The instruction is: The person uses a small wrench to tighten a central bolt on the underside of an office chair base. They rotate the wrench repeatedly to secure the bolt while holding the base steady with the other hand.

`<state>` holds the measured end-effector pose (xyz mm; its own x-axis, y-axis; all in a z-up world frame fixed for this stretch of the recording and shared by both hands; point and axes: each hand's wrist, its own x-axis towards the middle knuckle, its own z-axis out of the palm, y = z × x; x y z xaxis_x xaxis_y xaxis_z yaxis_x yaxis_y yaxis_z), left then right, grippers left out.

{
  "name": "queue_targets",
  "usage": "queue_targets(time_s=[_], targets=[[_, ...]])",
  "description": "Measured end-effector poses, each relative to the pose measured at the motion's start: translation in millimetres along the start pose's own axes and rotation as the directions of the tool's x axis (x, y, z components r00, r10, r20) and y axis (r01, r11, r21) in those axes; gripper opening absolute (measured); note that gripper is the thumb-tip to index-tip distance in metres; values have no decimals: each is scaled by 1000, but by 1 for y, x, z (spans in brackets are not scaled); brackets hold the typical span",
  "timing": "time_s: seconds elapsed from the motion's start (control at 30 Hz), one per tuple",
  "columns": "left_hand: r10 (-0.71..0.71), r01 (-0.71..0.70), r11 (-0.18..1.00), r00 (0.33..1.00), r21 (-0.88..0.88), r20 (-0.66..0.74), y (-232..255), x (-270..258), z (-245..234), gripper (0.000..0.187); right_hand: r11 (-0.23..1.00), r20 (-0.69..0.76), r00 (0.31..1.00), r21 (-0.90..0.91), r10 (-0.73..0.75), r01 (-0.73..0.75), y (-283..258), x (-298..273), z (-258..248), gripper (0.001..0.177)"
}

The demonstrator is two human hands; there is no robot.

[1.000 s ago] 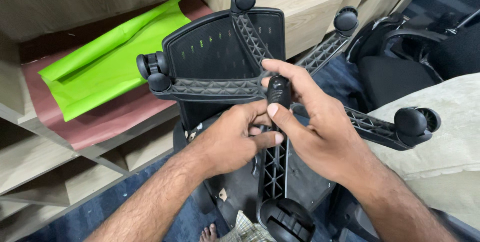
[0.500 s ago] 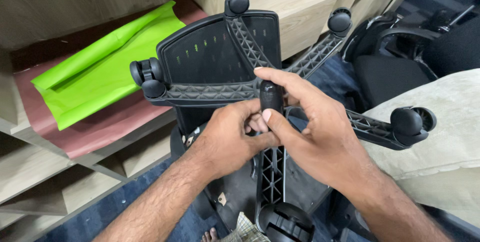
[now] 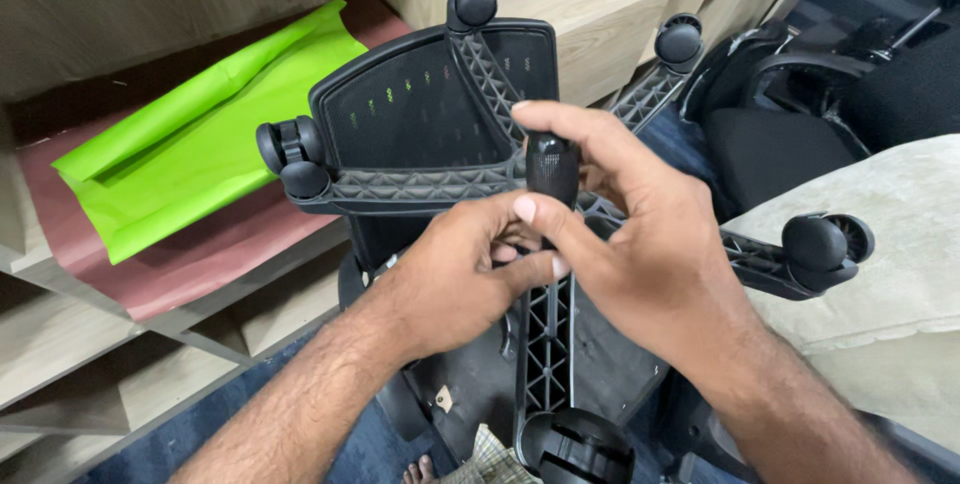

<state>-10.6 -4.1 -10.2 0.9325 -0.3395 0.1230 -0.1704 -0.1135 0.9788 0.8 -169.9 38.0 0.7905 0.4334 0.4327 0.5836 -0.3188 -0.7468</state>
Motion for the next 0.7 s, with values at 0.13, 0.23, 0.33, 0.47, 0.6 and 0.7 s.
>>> queue_targets(time_s=[0.13,0.23,0.33,0.47,0.6,0.7], targets=[[2,2,994,999,107,-32,2,2,-8,26,997,2,997,-3,-77,77,-2,5,0,49],[2,2,993,999,115,-36,1,1,-11,25,996,7,996,1,-90,90,0,6,3,49],[-35,40,993,998,108,-43,-1,-1,-11,23,995,14,995,10,-101,101,4,5,8,49],[-119,133,982,987,134,-104,-5,-5,-7,22,998,29,998,-45,-52,54,9,4,14,51],[-111,143,982,966,126,-232,-8,-7,0,21,999,29,999,-30,-25,26,13,3,19,48],[-170,277,907,930,317,-326,-10,-5,1,23,960,-6,985,-225,-175,169,13,3,22,45]])
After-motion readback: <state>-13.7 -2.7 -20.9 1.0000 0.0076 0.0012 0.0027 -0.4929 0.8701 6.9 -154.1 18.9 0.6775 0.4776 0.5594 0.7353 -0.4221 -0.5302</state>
